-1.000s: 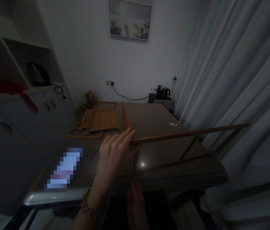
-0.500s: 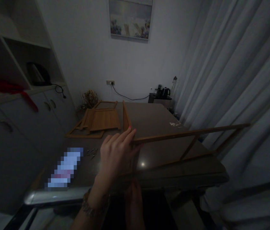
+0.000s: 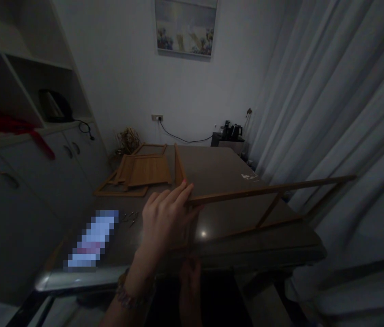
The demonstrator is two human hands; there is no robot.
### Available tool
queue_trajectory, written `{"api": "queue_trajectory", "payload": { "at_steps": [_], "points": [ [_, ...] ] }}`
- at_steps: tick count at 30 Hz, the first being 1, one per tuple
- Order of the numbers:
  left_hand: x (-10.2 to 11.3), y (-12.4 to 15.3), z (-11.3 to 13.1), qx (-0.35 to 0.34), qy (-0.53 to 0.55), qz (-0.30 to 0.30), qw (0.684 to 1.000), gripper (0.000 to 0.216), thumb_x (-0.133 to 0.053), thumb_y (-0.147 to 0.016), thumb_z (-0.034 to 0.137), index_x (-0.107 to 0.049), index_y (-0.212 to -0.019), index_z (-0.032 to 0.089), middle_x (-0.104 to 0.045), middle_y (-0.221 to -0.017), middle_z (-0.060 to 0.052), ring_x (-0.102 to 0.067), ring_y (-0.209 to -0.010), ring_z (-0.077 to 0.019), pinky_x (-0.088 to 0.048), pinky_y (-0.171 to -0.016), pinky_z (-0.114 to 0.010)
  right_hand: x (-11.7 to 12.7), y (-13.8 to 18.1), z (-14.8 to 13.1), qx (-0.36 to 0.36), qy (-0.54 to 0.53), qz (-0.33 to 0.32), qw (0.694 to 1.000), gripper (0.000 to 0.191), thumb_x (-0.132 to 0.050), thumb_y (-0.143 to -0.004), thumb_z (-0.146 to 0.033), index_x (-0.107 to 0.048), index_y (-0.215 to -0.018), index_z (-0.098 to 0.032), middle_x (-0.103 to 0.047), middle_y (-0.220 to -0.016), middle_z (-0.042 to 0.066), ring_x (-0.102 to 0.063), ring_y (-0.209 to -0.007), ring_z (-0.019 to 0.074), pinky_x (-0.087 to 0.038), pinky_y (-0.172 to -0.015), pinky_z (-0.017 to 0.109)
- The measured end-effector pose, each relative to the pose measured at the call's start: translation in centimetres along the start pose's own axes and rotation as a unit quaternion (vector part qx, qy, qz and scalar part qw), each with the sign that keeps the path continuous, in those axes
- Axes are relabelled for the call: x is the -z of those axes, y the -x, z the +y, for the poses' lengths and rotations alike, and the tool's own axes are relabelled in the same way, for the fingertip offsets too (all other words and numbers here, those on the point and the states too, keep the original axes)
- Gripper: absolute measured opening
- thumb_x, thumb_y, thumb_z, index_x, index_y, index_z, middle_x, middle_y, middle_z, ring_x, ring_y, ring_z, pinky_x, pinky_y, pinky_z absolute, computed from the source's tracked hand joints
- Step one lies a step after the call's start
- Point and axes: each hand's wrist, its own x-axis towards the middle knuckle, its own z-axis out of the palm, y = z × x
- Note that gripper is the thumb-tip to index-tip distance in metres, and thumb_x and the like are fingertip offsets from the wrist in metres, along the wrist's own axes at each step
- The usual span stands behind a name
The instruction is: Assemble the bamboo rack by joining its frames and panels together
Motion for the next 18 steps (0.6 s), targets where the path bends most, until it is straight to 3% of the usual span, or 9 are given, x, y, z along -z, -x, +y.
{"api": "queue_trajectory", "payload": {
  "at_steps": [3,8,14,18],
  "points": [
    [0.0,0.1,0.0,0.004,-0.001,0.0,1.0,0.045,-0.064,-0.081,0.048,-0.062,-0.119,0.024,-0.068,-0.12,-0.002,-0.068,-0.085,-0.0222,-0.046,-0.069,-0.038,0.3,0.1,-0.2,0.029,0.01,-0.025,0.999,0.047,-0.057,-0.083,-0.06,-0.046,-0.113,-0.025,-0.067,-0.084,0.0,-0.062,-0.068,0.0156,-0.048,-0.062,0.027],
    [0.0,0.0,-0.1,0.0,-0.006,0.007,1.0,0.045,-0.062,-0.082,0.05,-0.062,-0.119,0.024,-0.068,-0.12,0.0,-0.068,-0.082,-0.0211,-0.045,-0.067,-0.038,0.9,-0.2,-0.7,0.02,0.021,-0.024,0.999,0.049,-0.06,-0.083,-0.057,-0.043,-0.116,-0.025,-0.063,-0.065,-0.005,-0.058,-0.059,0.0145,-0.046,-0.059,0.026],
    [0.0,0.2,0.0,-0.001,-0.012,0.006,1.0,0.045,-0.064,-0.081,0.049,-0.063,-0.118,0.024,-0.068,-0.12,-0.001,-0.068,-0.084,-0.0214,-0.045,-0.067,-0.039,1.3,-1.2,-0.3,-0.019,0.001,0.007,1.0,0.049,-0.066,-0.073,-0.065,-0.053,-0.096,-0.024,-0.055,-0.055,-0.007,-0.052,-0.049,0.013,-0.041,-0.048,0.024],
    [-0.1,0.2,-0.1,0.0,-0.015,0.004,1.0,0.045,-0.062,-0.082,0.05,-0.062,-0.119,0.024,-0.068,-0.12,0.001,-0.068,-0.083,-0.021,-0.045,-0.067,-0.038,1.2,-0.7,0.0,-0.048,-0.038,0.026,0.998,0.045,-0.05,-0.082,-0.067,-0.057,-0.097,-0.025,-0.063,-0.068,0.0,-0.061,-0.061,0.0174,-0.048,-0.056,0.028]
  ]
}}
